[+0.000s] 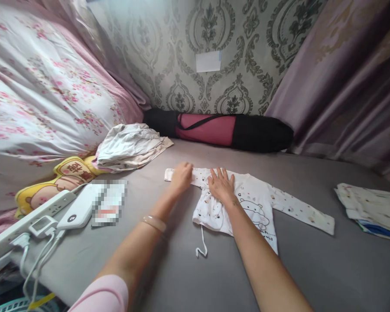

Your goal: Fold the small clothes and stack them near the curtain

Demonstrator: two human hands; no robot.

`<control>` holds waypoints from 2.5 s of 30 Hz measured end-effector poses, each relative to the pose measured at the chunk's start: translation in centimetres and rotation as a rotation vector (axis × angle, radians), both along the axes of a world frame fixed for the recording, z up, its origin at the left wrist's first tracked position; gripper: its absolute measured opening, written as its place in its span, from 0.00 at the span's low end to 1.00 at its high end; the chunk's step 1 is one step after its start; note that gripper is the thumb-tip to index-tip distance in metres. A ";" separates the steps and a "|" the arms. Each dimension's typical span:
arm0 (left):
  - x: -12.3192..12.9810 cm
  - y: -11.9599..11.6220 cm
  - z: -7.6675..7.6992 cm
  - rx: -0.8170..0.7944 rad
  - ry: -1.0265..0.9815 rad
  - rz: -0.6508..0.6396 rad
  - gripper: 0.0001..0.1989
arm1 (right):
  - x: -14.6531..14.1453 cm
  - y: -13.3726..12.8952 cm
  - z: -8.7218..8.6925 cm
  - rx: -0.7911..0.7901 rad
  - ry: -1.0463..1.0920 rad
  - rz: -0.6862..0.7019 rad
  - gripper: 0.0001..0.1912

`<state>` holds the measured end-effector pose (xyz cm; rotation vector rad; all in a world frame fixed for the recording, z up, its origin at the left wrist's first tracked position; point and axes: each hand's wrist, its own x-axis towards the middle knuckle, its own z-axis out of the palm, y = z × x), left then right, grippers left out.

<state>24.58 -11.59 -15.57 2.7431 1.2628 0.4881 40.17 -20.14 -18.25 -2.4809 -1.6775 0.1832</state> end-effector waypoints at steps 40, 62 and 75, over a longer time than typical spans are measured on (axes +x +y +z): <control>-5.9 0.5 -2.6 -0.076 -0.344 0.085 0.15 | 5.1 -5.3 5.1 0.349 0.527 -0.078 0.23; 3.4 -13.3 -0.7 -0.350 -0.180 0.048 0.10 | -0.6 -12.2 6.7 -0.290 0.292 0.127 0.21; 2.5 -14.7 0.1 -0.333 -0.035 -0.041 0.12 | 3.3 -12.0 5.2 -0.193 0.689 0.030 0.03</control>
